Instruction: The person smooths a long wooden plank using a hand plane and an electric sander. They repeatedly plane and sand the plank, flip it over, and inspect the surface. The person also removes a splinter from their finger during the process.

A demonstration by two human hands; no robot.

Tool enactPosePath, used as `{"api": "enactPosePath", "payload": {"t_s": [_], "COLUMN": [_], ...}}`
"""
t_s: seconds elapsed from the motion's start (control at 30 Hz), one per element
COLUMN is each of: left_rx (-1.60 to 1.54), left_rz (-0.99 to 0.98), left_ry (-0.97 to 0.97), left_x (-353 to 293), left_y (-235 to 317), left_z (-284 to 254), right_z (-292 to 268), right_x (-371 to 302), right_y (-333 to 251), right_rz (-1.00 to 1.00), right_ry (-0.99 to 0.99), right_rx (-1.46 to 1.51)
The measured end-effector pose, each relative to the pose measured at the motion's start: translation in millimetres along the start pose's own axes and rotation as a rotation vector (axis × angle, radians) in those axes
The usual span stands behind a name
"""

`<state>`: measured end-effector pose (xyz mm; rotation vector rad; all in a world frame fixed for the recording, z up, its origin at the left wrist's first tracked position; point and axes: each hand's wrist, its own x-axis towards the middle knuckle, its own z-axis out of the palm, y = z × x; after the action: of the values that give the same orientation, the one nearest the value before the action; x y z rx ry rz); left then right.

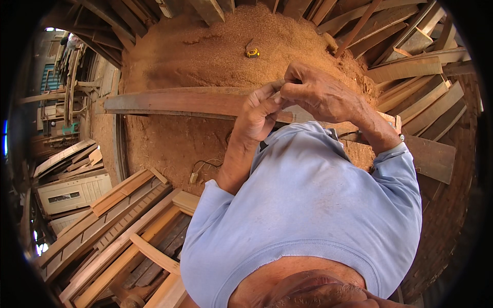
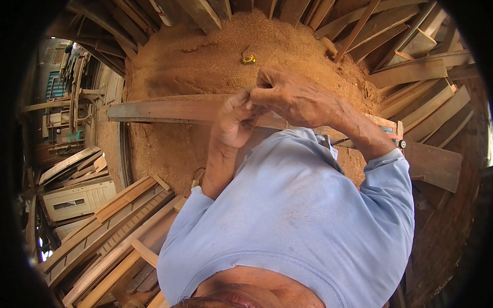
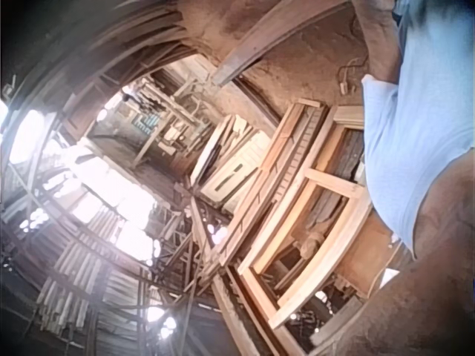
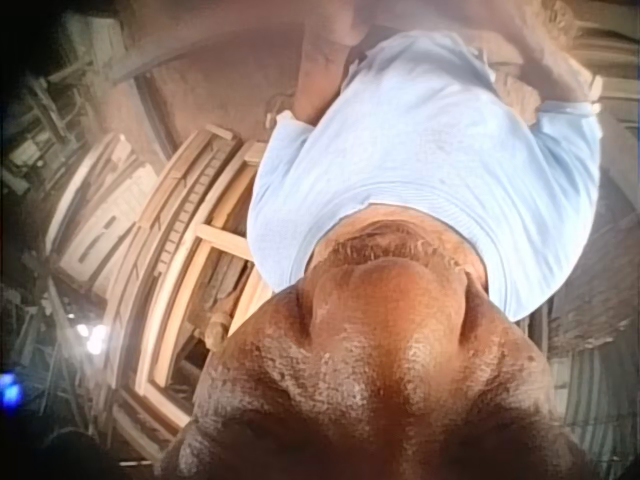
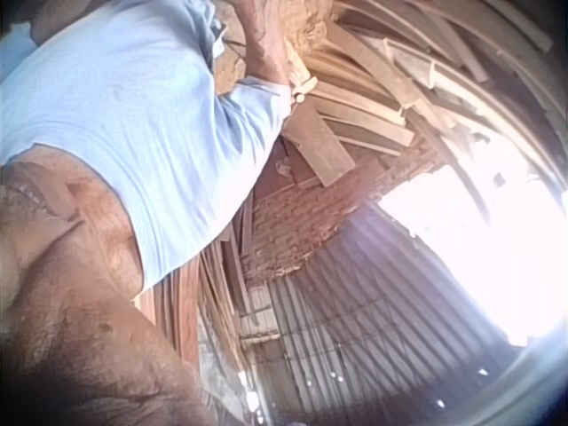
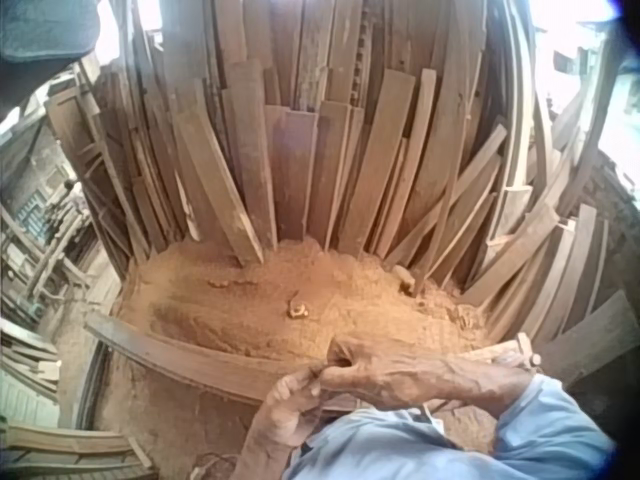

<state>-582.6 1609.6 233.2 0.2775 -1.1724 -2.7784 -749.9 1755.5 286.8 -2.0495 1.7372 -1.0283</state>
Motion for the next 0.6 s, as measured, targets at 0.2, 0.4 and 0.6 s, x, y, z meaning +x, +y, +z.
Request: {"api": "enactPosePath", "payload": {"t_s": [0.2, 0.4, 0.6], "left_rx": [-0.008, 0.057, 0.026], "left_rz": [0.006, 0.068, 0.13], "left_ry": [-0.021, -0.006, 0.007], "left_x": [-2.1, -2.6, -2.6], "left_y": [3.4, 10.9, 10.3], "left_z": [8.8, 26.5, 26.4], "right_z": [3.2, -0.9, 5.2], "right_x": [-5.3, -11.2, -17.5], "right_y": [2.8, -5.4, -15.0], "right_rz": [-0.007, 0.051, 0.141], "right_ry": [0.036, 0.309, 0.433], "right_rx": [0.091, 0.198, 0.113]}}
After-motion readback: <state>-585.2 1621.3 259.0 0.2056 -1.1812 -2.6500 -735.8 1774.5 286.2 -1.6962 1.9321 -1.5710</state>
